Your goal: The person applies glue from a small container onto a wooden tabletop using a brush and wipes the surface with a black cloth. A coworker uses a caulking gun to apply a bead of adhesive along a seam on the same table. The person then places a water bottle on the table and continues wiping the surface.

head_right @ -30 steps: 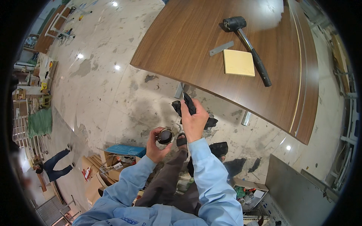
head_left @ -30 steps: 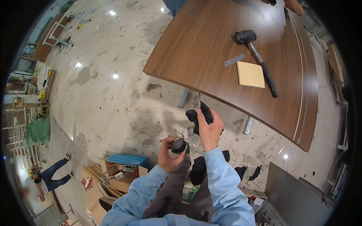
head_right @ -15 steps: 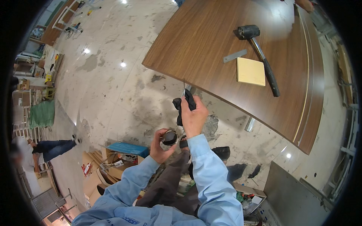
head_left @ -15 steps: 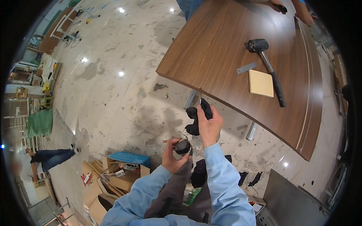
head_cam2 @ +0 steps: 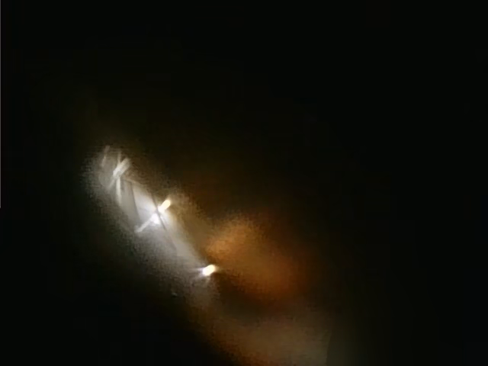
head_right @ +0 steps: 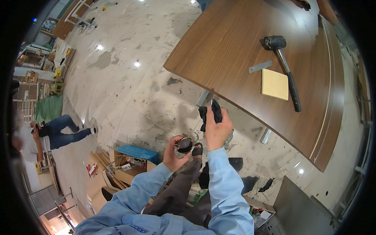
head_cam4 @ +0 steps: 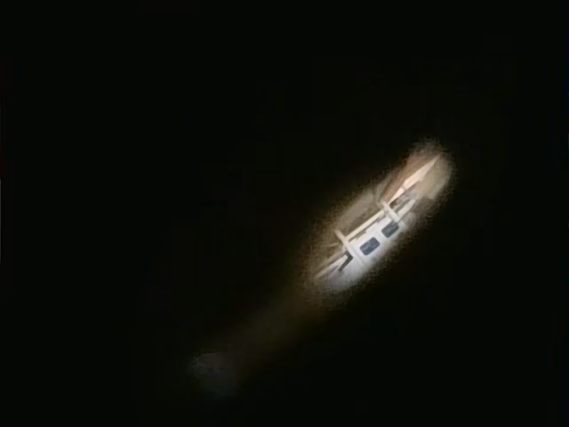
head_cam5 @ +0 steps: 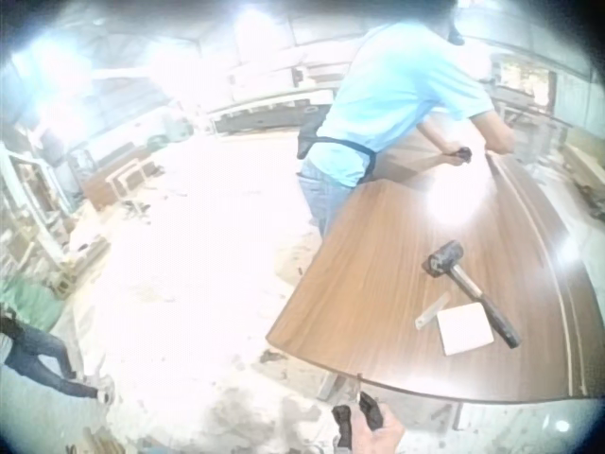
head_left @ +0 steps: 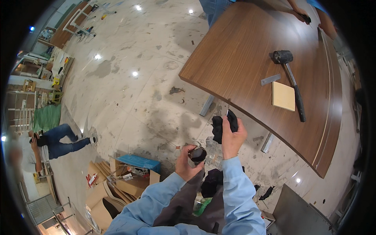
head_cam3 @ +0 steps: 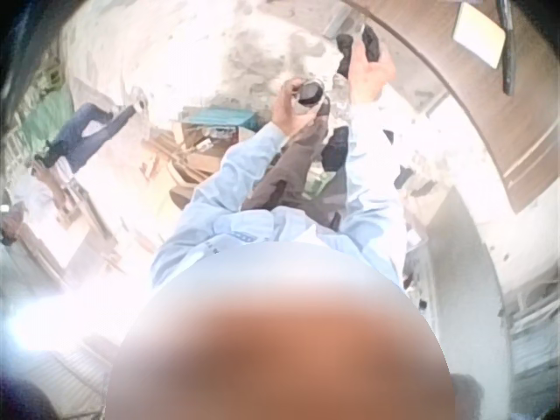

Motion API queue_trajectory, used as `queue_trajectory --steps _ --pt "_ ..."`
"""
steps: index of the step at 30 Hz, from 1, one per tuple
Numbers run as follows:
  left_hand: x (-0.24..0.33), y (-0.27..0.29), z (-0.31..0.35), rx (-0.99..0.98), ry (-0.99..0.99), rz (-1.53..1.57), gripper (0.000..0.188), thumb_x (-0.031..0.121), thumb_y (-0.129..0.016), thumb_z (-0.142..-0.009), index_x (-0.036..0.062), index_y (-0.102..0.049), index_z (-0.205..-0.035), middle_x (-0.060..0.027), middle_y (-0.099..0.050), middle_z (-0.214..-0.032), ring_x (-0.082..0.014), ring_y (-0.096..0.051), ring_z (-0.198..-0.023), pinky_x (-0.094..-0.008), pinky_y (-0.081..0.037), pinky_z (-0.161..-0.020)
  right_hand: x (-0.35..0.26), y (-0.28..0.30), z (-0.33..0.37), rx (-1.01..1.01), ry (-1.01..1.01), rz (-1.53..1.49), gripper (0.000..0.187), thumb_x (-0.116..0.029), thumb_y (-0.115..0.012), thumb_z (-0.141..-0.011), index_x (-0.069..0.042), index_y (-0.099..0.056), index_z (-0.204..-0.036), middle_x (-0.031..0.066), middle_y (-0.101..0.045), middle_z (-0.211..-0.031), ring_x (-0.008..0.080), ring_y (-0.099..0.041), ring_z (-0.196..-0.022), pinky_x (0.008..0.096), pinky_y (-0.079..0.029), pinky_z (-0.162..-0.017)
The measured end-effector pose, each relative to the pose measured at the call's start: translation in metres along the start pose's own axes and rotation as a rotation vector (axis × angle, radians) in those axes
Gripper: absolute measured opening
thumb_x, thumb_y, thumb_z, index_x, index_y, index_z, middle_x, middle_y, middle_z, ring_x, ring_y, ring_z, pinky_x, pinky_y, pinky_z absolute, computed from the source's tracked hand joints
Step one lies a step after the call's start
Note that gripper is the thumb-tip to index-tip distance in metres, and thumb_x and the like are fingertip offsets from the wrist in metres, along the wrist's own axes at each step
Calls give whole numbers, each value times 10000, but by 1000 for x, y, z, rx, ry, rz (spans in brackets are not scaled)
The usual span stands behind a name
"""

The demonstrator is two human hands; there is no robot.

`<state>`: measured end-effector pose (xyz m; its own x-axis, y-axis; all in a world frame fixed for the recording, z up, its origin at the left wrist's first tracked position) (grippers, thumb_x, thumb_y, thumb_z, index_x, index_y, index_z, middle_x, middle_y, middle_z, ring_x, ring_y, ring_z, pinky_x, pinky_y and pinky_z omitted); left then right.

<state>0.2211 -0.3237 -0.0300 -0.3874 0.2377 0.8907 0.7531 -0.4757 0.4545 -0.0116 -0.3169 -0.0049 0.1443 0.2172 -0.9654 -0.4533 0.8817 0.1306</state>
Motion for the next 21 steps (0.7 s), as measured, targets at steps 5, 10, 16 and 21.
queue_trajectory --steps 5,10,16,21 --pt "-5 7 2 15 43 19 700 82 -886 -744 79 -484 -1316 -141 -607 -1280 -270 -661 -1104 -367 -533 -910 -22 -42 2 -113 182 43 236 -200 -781 -908 23 -708 -932 59 -665 -720 99 -559 -670 318 -493 -626" --pt "-15 16 5 8 78 69 702 65 -874 -752 91 -482 -1334 -120 -588 -1359 -236 -661 -1146 -348 -531 -901 -25 -76 4 -174 215 1 220 -179 -770 -899 25 -685 -900 71 -651 -698 101 -547 -659 319 -494 -631" --pt "-21 24 8 44 119 64 689 90 -873 -756 91 -486 -1325 -115 -597 -1347 -224 -652 -1133 -351 -520 -898 -20 -96 5 -199 126 -48 211 -171 -764 -897 28 -702 -933 77 -670 -710 102 -555 -670 322 -494 -638" --pt "-22 27 5 51 115 32 694 103 -873 -748 90 -491 -1328 -103 -605 -1328 -219 -648 -1120 -351 -506 -891 -21 -102 8 -204 42 -114 204 -149 -761 -910 45 -710 -943 52 -701 -745 88 -590 -691 301 -508 -654"
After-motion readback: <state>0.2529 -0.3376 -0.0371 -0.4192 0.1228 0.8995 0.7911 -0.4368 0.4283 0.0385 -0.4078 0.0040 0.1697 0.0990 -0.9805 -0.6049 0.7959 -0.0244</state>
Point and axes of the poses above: each hand's wrist, its own z-axis away from the middle knuckle, its own y-axis out of the back of the hand, x = y × z, the point moved 8 cm from there along -z, towards the middle knuckle
